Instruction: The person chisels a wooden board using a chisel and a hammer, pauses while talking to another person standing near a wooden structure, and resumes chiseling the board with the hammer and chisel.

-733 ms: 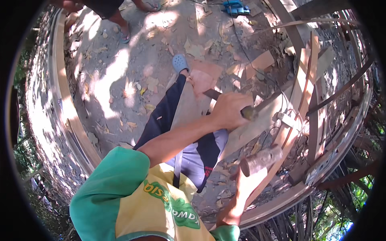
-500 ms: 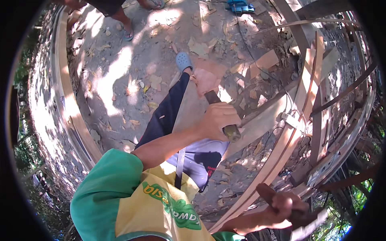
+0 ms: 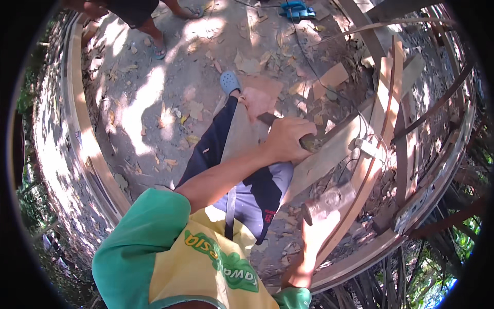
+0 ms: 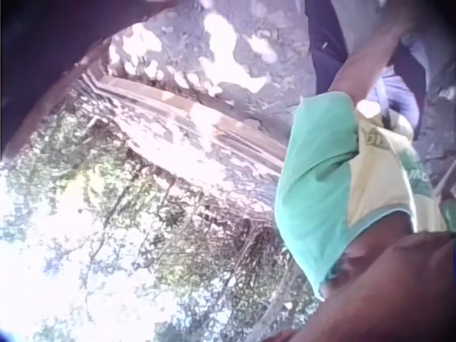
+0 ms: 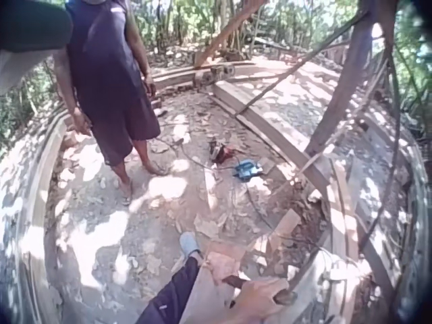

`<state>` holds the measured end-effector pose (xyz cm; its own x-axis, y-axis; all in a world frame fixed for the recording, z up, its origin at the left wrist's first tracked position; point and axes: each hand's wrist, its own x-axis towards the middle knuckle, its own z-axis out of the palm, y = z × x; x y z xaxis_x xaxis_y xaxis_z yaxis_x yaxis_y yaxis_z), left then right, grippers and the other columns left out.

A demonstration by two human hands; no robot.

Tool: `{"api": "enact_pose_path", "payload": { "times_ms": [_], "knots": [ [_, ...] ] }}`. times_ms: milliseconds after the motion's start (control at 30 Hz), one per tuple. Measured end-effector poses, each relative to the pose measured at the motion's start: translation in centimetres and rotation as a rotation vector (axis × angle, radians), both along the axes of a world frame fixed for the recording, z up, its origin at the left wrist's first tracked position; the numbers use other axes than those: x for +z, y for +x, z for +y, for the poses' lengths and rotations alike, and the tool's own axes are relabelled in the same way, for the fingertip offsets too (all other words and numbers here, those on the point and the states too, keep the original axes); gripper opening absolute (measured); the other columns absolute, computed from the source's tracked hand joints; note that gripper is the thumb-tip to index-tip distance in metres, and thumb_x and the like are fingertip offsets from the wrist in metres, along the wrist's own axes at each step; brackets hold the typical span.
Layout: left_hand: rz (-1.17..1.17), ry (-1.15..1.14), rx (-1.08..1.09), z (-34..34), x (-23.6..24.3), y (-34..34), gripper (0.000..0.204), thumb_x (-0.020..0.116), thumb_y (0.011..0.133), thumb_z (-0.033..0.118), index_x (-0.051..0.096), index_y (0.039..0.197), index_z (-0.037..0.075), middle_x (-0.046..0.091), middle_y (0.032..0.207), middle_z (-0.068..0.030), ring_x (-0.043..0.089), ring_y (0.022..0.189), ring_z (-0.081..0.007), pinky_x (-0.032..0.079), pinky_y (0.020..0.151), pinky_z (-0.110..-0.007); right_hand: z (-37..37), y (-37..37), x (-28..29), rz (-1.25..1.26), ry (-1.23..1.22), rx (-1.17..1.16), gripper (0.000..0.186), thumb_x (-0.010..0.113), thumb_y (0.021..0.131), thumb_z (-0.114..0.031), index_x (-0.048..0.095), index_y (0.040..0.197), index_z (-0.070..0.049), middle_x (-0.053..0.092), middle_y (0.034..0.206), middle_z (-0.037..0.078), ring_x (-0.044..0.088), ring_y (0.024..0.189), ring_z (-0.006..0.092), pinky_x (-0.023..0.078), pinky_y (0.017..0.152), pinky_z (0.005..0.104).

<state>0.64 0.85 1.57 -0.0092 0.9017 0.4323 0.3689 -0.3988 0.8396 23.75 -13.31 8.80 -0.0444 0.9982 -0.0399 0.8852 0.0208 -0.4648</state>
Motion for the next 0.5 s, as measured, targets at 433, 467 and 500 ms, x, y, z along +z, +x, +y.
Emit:
{"api": "enact_pose_path", "payload": {
  "times_ms": [433, 467, 500],
  "knots": [
    [-0.013, 0.073, -0.044, -3.9, -0.9, -1.7, 0.031, 0.08, 0.056, 0.02, 0.057, 0.076, 0.011, 0.05, 0.069, -0.0042, 0.054, 0.066, -0.0256, 0.039, 0.058, -0.037, 3.1, -4.8, 11.1, 1.217, 0.581, 0.18, 0.017, 0.058, 0.09, -0.011, 0.042, 0.085, -0.007, 0.042, 0.062, 0.004, 0.044, 0.049, 0.0139, 0.044, 0.05, 0.0291],
    [-0.01, 0.058, -0.06, -3.7, -0.7, -1.7, 0.03, 0.078, 0.056, 0.02, 0.058, 0.077, 0.012, 0.051, 0.07, -0.0036, 0.056, 0.067, -0.025, 0.04, 0.059, -0.037, 3.3, -4.6, 10.0, 1.109, 0.527, 0.17, 0.022, 0.061, 0.088, -0.012, 0.039, 0.086, -0.007, 0.045, 0.061, 0.006, 0.049, 0.05, 0.0165, 0.047, 0.048, 0.0304],
    [-0.005, 0.031, -0.077, -4.2, -0.5, -2.1, 0.029, 0.077, 0.057, 0.02, 0.058, 0.077, 0.013, 0.053, 0.072, -0.0031, 0.058, 0.069, -0.0245, 0.041, 0.06, -0.037, 3.7, -4.9, 9.7, 0.964, 0.449, 0.124, 0.022, 0.061, 0.088, -0.011, 0.039, 0.087, -0.006, 0.045, 0.061, 0.005, 0.048, 0.049, 0.0168, 0.046, 0.048, 0.0308]
  ]
}}
